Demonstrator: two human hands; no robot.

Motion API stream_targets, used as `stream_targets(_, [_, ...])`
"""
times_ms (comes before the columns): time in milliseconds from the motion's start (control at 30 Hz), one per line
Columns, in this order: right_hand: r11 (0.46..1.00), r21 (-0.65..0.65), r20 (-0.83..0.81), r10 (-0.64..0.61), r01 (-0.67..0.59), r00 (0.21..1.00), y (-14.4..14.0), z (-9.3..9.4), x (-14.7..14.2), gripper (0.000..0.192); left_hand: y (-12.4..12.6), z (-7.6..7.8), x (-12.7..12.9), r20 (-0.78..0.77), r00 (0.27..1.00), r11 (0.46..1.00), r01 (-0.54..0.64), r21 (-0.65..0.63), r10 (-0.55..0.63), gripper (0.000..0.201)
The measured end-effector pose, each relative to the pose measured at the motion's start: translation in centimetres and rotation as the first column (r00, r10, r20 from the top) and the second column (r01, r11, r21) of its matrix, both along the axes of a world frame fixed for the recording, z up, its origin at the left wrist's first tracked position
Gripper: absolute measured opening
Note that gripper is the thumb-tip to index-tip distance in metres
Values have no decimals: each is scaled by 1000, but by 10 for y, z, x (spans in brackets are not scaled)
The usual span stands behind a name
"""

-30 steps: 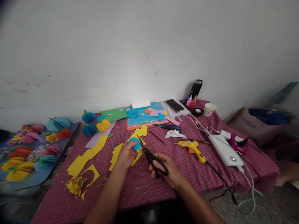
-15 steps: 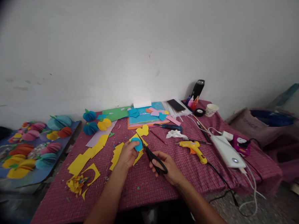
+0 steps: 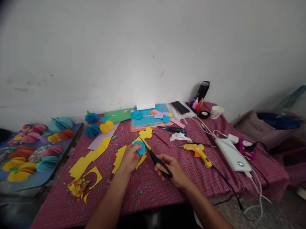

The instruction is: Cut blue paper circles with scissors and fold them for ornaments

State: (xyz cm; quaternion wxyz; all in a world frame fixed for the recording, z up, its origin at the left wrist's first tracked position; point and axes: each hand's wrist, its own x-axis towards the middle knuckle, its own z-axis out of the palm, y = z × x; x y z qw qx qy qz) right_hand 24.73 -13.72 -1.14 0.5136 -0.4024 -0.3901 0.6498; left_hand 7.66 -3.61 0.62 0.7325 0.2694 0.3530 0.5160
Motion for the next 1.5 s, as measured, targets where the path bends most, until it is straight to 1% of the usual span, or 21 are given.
stream_targets(133, [1000,13,13,-6,6,1000,0,-3,0,31,0,1,0,-3,1000,1000,3,-7,-3,18])
stream_targets(667, [1000,22,31,11,-11,999,0,-4,4,29,1,-3,-1,-4,1000,1000,15,-12,-15,22])
stream_targets(1067, [1000,10,53,5,-6,999,-1,-5,5,30,-1,0,-1,-20,1000,1000,12,-14,-12,21])
stream_targets(1300, [1000,25,104,9,-11,995,0,-2,9,30,0,-1,0,-31,999,1000,16,-7,-16,20])
stream_targets(1500, [1000,20,118,4,-6,993,-1,-3,9,32,-1,1,0,-39,999,1000,18,-11,-19,21])
